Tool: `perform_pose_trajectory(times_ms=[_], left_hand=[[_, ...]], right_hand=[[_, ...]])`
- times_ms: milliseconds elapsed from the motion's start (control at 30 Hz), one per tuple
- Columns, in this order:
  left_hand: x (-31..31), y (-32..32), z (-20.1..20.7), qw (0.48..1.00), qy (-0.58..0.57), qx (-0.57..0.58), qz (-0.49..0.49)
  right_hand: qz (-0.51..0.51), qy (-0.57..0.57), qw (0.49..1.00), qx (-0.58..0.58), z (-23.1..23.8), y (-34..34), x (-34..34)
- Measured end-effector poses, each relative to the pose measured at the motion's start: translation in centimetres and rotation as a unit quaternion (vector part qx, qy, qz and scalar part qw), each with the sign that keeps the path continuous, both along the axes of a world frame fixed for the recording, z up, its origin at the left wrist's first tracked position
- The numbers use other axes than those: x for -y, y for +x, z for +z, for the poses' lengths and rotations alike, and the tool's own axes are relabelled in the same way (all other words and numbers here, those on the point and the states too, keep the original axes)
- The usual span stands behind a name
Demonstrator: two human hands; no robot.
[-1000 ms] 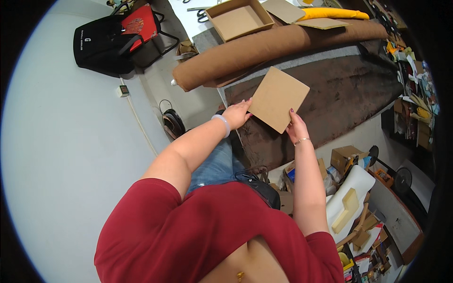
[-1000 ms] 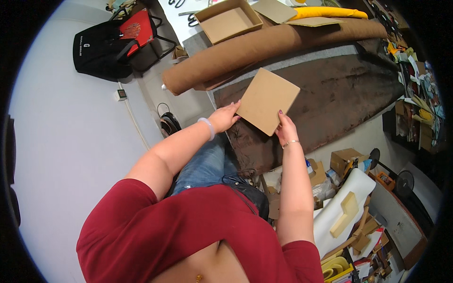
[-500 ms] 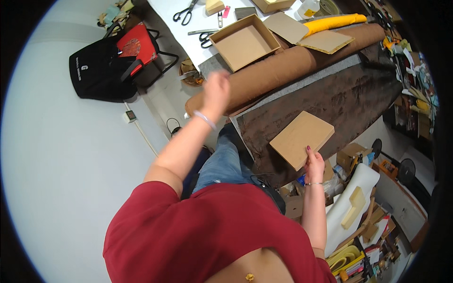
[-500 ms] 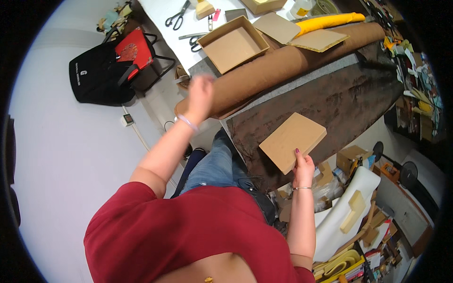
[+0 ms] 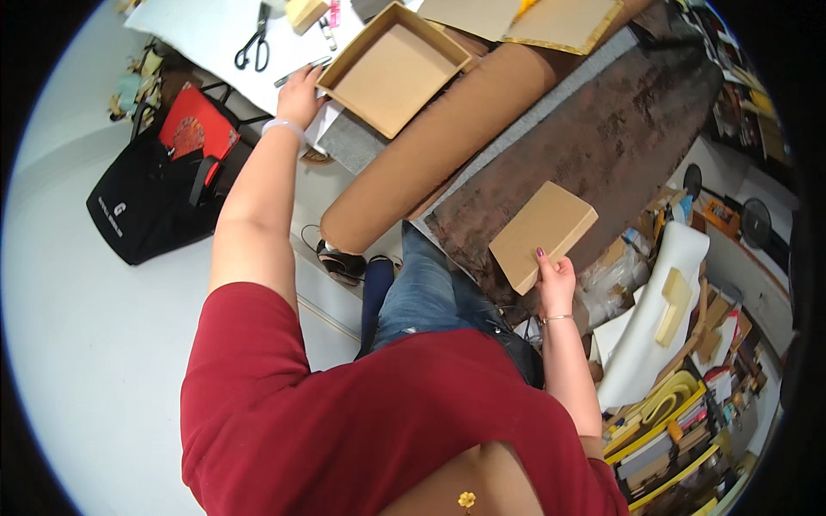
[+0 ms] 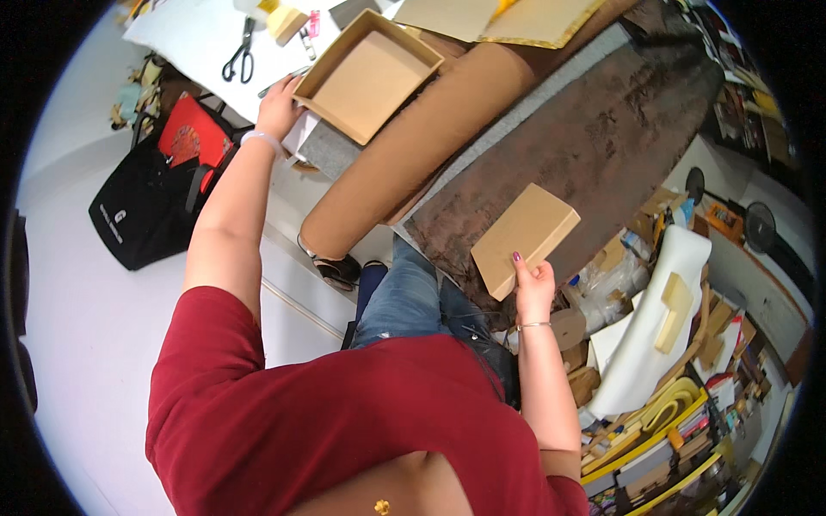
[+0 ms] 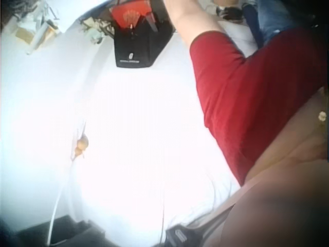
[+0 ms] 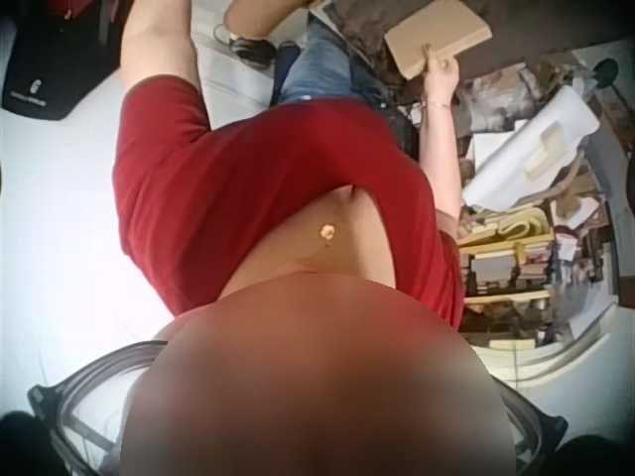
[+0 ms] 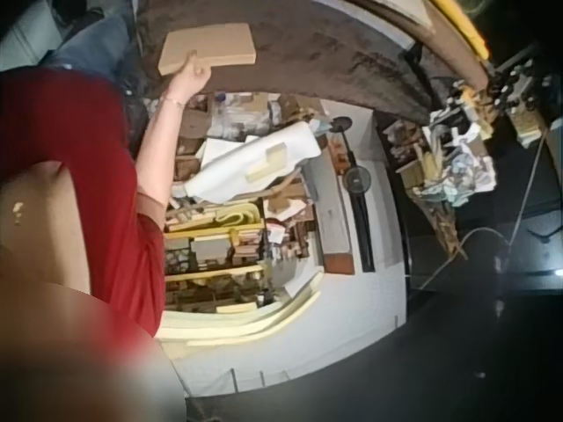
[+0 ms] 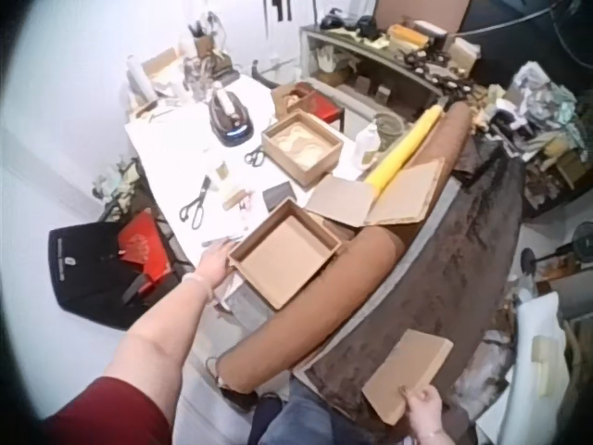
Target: The person unfolds a large brown fabric on a work table, then uses a cardboard template and scissors to cut a piece of the fabric. The person handles the fabric, template, and scissors throughout the task.
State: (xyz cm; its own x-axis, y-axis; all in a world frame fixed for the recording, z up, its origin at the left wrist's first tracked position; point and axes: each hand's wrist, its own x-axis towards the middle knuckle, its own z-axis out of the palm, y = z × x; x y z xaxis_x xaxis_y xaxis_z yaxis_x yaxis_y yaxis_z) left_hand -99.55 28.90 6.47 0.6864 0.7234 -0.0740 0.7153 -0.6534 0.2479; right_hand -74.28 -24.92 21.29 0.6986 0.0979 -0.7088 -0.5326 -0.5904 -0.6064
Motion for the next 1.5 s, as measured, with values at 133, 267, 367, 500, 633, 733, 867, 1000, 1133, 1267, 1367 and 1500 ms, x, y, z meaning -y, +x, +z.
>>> perform_pose_trajectory(times_ms=[133, 267, 367, 500, 633, 733, 867, 1000, 1133, 1267, 1367, 1500], left_hand=[[-1.3, 0.3, 0.9, 0.996, 0.027, -0.006, -0.085], [-2.2, 0.7, 0.2, 0.996, -0.004, -0.031, -0.079], [-3.3, 1.2, -0.9, 0.995, 0.026, -0.063, -0.079], [-5.0, 1.0, -1.9, 0.984, -0.025, -0.173, -0.032], [-6.6, 0.5, -2.2, 0.991, -0.084, -0.102, 0.0], [-6.8, -0.1, -1.1, 0.984, -0.135, -0.112, 0.028], [-5.1, 0.0, 3.0, 0.991, -0.019, -0.124, 0.041], [-1.6, -0.1, 8.8, 0.984, 0.064, -0.118, 0.12], [5.1, -2.4, 13.5, 0.965, 0.129, -0.017, 0.228], [17.2, -5.2, 17.1, 0.942, 0.15, 0.141, 0.266], [29.0, -4.8, 18.2, 0.92, 0.113, 0.191, 0.323], [46.0, -1.1, 16.9, 0.886, -0.023, 0.274, 0.373]], right_hand=[[-0.006, 0.004, 1.0, 0.001, -0.2, -0.2, -0.1], [0.034, 0.002, 0.999, 0.015, 0.5, 0.0, -0.4], [0.044, 0.005, 0.999, -0.005, 0.6, 0.1, -0.5], [0.035, 0.041, 0.998, -0.02, 0.0, 0.1, -0.2], [0.006, 0.108, 0.994, -0.027, -0.3, -0.1, -0.3], [0.001, 0.108, 0.993, -0.038, -0.1, -0.3, 0.0], [0.01, 0.114, 0.993, -0.033, -0.2, 0.0, 0.3], [0.006, 0.144, 0.989, -0.027, -0.2, 0.4, 0.2], [0.1, 0.175, 0.975, 0.094, 1.6, 0.6, 1.0], [0.43, -0.03, 0.784, 0.447, 2.0, 3.9, 1.7], [0.602, 0.019, 0.643, 0.473, 1.0, 7.4, 2.0], [0.744, 0.114, 0.489, 0.441, 1.0, 12.2, 3.2]])
